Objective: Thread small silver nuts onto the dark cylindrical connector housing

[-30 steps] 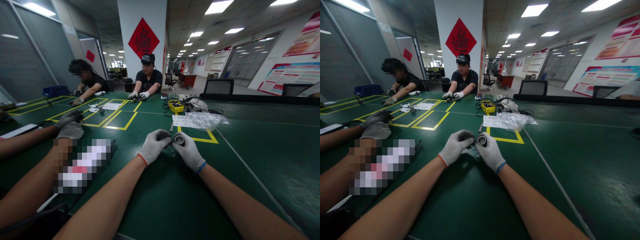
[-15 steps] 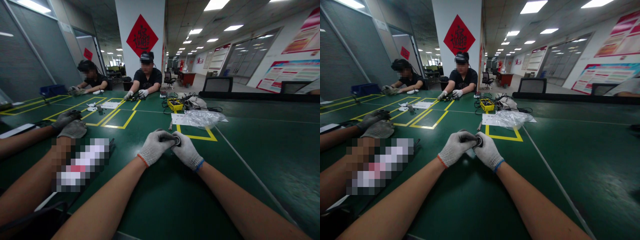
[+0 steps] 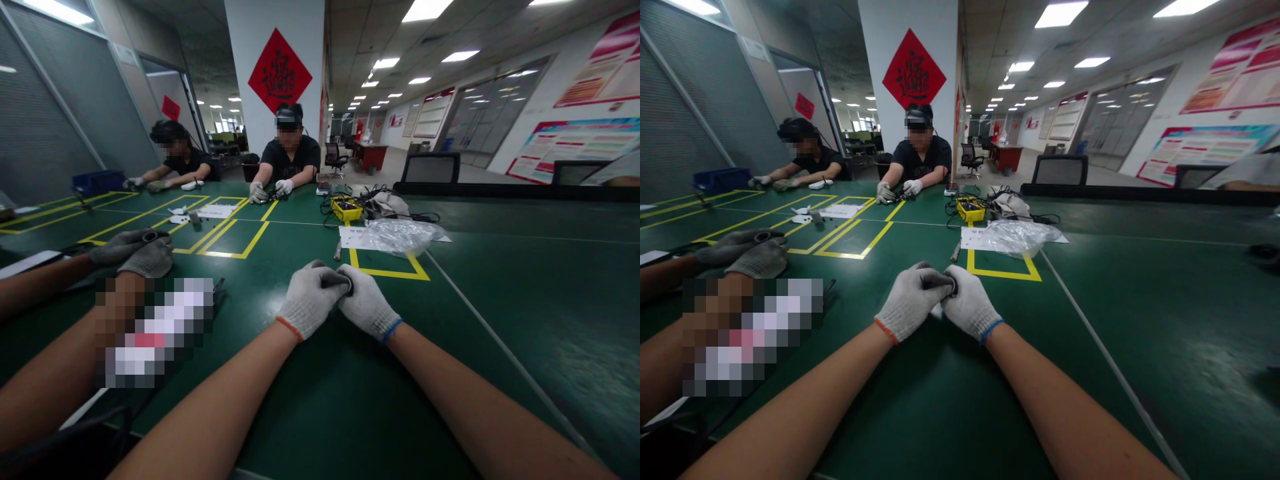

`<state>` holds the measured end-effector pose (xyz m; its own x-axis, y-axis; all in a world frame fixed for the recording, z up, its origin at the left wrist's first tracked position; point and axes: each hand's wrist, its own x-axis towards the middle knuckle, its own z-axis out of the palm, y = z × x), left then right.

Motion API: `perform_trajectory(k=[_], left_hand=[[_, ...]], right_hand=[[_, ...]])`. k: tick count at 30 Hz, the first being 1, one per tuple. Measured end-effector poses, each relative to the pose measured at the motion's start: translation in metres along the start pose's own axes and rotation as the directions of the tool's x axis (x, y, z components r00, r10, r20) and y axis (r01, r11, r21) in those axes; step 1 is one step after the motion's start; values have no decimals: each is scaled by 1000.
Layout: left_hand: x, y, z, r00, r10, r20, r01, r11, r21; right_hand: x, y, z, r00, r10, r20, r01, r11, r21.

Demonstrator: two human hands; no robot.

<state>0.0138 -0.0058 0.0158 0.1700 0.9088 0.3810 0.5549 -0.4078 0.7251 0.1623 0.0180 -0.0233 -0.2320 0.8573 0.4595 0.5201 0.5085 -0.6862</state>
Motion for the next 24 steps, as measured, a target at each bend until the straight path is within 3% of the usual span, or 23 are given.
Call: perform_trajectory(k=[8, 17, 24], left_hand=[[0, -1, -1, 995, 64, 77, -64, 998, -3], [1, 3, -1, 1000, -20, 9, 20, 1000, -6], [3, -4, 4, 985, -129, 113, 160, 926, -341]], right_hand=[[0, -2, -2, 1000, 17, -1, -17, 1000, -9], [0, -1, -1, 999, -33, -35, 30, 996, -87], [-1, -4, -2, 999, -29, -45, 24, 995, -92]])
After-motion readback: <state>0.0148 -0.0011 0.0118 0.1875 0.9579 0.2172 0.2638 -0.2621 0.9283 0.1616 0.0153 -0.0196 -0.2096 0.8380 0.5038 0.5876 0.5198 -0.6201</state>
